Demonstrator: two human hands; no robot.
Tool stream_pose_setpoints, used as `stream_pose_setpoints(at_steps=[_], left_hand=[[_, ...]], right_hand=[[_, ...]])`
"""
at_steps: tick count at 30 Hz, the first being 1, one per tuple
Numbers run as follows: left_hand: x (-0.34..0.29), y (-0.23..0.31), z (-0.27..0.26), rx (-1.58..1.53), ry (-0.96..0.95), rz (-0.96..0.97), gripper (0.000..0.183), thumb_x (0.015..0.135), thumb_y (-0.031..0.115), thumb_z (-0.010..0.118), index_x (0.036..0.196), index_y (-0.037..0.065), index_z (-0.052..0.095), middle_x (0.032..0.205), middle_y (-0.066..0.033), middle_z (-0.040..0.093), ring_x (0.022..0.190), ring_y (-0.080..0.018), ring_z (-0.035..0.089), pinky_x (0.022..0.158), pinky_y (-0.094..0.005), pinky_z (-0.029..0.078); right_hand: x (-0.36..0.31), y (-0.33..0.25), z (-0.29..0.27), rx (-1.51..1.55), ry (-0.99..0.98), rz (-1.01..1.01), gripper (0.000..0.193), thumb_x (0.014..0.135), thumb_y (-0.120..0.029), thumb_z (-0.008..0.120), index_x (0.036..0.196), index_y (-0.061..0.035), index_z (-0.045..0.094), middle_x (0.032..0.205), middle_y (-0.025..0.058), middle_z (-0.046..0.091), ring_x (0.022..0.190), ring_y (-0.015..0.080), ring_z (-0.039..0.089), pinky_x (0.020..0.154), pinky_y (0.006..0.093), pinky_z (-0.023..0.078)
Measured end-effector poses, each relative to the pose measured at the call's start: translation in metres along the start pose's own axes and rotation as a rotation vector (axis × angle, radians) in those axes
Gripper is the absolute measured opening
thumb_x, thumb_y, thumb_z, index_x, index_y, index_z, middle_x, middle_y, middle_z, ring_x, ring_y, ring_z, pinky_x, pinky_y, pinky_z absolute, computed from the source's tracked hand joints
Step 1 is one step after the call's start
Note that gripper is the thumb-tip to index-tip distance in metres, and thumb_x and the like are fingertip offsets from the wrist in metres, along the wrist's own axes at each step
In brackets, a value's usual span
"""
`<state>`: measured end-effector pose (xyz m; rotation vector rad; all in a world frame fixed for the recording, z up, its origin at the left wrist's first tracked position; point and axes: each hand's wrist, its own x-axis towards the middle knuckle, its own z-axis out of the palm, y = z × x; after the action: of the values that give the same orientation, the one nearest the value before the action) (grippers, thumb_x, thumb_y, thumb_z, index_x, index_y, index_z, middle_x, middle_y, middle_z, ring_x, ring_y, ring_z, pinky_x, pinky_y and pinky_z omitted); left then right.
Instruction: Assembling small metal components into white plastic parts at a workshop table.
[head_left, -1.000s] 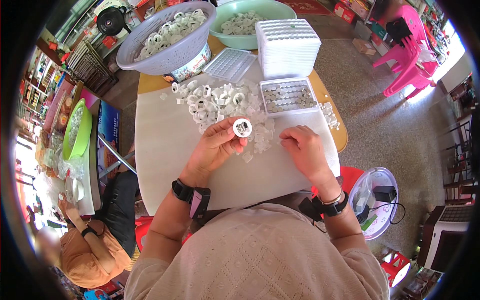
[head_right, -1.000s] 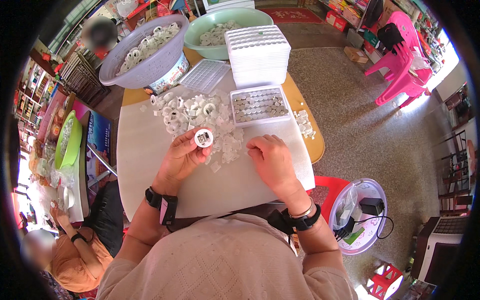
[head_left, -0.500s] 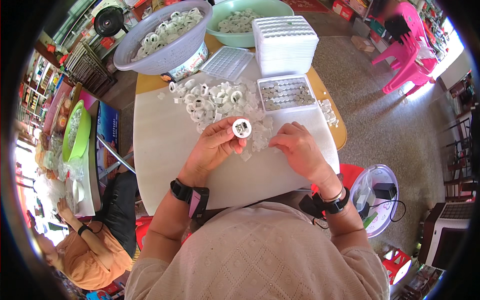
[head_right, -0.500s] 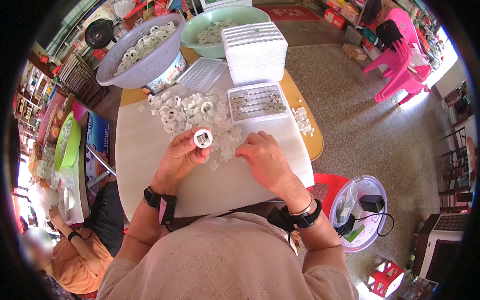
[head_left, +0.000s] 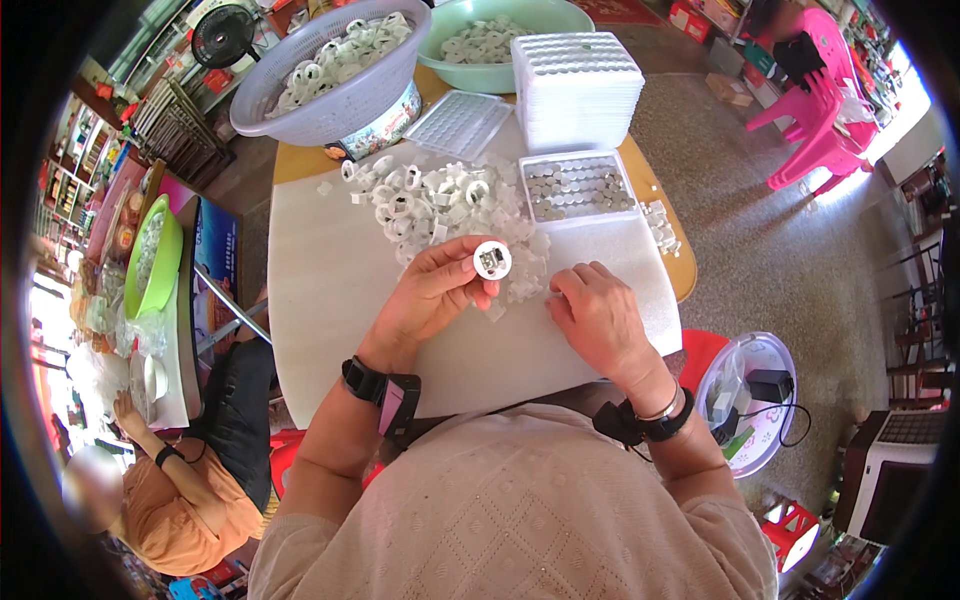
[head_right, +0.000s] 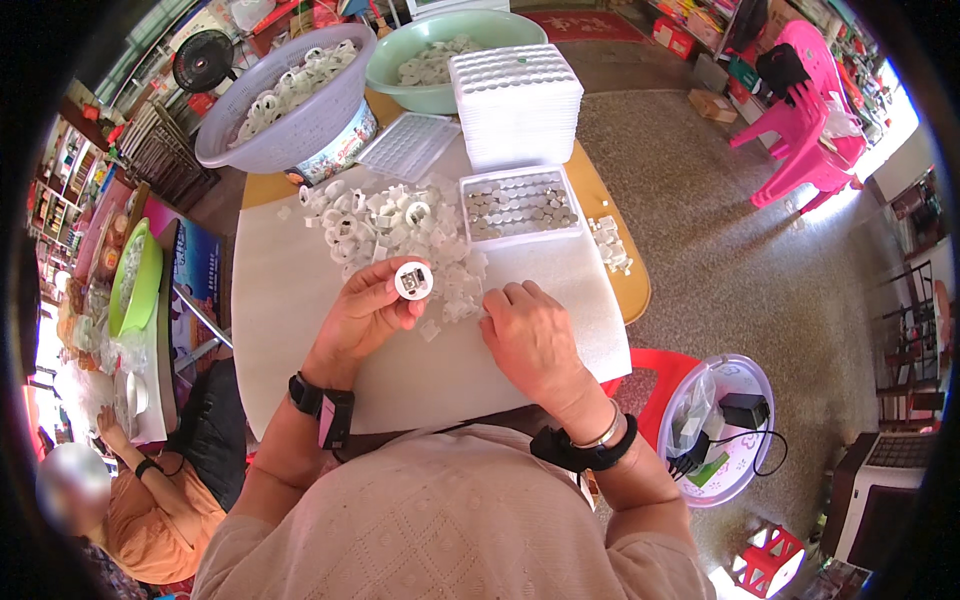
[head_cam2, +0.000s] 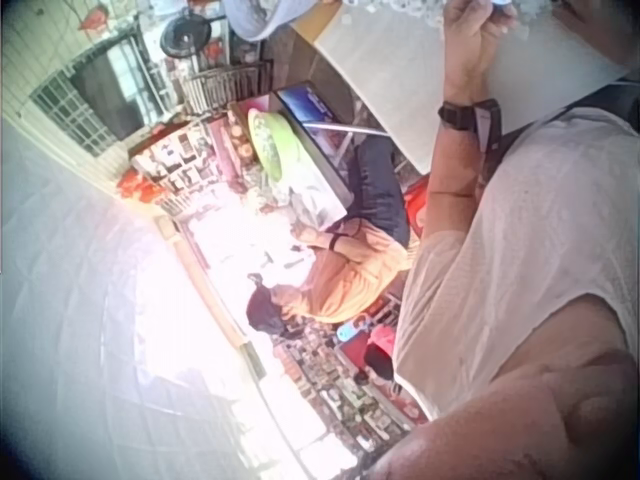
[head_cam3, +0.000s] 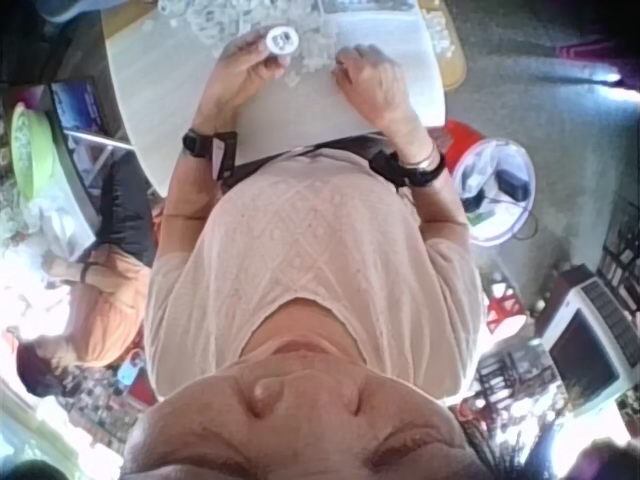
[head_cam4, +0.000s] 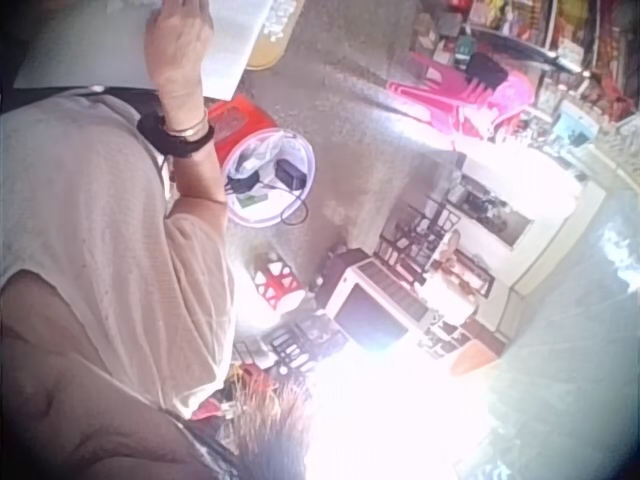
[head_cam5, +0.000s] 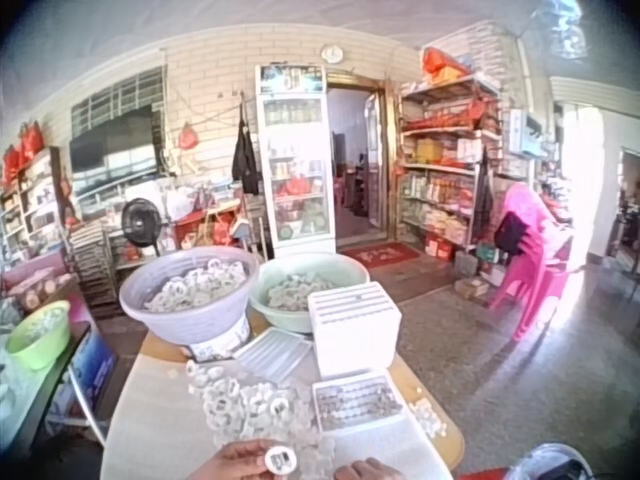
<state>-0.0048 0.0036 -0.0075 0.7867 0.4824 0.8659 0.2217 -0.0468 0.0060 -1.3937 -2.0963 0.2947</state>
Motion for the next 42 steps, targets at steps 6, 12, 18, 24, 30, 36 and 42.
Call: stream_pose_setpoints(at_steps=[6,12,18,24,30,36,42], left_hand=[[0.002,0.0,0.001,0.055,0.006,-0.011,0.037,0.092,0.015,0.058,0.124,-0.004,0.053,0.098,-0.0098,0.064,0.082,-0.016,0.063,0.065,-0.0273,0.054],[0.002,0.002,0.009,0.18,-0.041,-0.065,0.034,0.094,0.019,0.059,0.122,-0.001,0.057,0.094,-0.0055,0.065,0.083,-0.013,0.062,0.07,-0.0272,0.052],[0.001,0.001,0.01,0.223,-0.024,-0.057,0.035,0.094,0.02,0.059,0.122,0.0,0.057,0.096,-0.006,0.065,0.083,-0.0141,0.062,0.07,-0.0279,0.053],[0.001,0.0,0.008,0.217,-0.022,-0.045,0.034,0.094,0.019,0.059,0.122,0.0,0.058,0.097,-0.0063,0.065,0.084,-0.0143,0.062,0.07,-0.0283,0.053],[0.002,-0.002,0.006,0.36,-0.014,-0.014,0.031,0.094,0.019,0.058,0.12,0.001,0.061,0.095,-0.0069,0.065,0.082,-0.0142,0.063,0.07,-0.0282,0.053],[0.004,-0.001,0.013,0.494,0.011,0.046,0.033,0.093,0.023,0.06,0.117,0.0,0.061,0.091,-0.0056,0.065,0.075,-0.0144,0.063,0.064,-0.0273,0.053],[0.001,-0.002,0.015,0.477,0.162,0.085,0.024,0.093,0.015,0.06,0.113,0.001,0.061,0.085,-0.005,0.062,0.069,-0.0119,0.06,0.058,-0.0258,0.05]], right_hand=[[0.003,0.0,-0.008,0.336,0.139,0.139,0.009,0.075,-0.001,0.066,0.083,-0.0019,0.062,0.08,0.0114,0.062,0.071,0.0284,0.061,0.061,0.0358,0.05],[0.013,-0.026,-0.012,0.558,0.195,0.106,0.015,0.076,0.004,0.066,0.09,-0.0032,0.065,0.084,0.0104,0.063,0.074,0.0272,0.062,0.062,0.0341,0.05],[0.016,-0.03,0.0,0.428,0.272,-0.077,0.017,0.076,0.005,0.066,0.09,-0.0037,0.064,0.086,0.0104,0.063,0.078,0.0285,0.062,0.064,0.0352,0.051],[0.017,-0.029,0.001,0.407,0.289,-0.087,0.017,0.075,0.005,0.066,0.091,-0.0026,0.063,0.086,0.0106,0.063,0.078,0.0295,0.061,0.065,0.0363,0.051],[0.017,-0.026,0.002,0.552,0.168,0.066,0.015,0.079,0.001,0.065,0.093,-0.0021,0.062,0.083,0.0107,0.061,0.074,0.0239,0.061,0.063,0.0315,0.049],[0.021,-0.015,0.009,1.069,-0.02,0.418,0.02,0.085,-0.006,0.066,0.101,0.0018,0.059,0.08,0.0038,0.062,0.07,0.008,0.056,0.062,0.0241,0.047],[0.018,-0.012,0.017,1.004,0.112,0.398,0.02,0.084,-0.008,0.068,0.1,0.0011,0.06,0.078,0.0028,0.063,0.07,0.0068,0.056,0.062,0.0236,0.047]])
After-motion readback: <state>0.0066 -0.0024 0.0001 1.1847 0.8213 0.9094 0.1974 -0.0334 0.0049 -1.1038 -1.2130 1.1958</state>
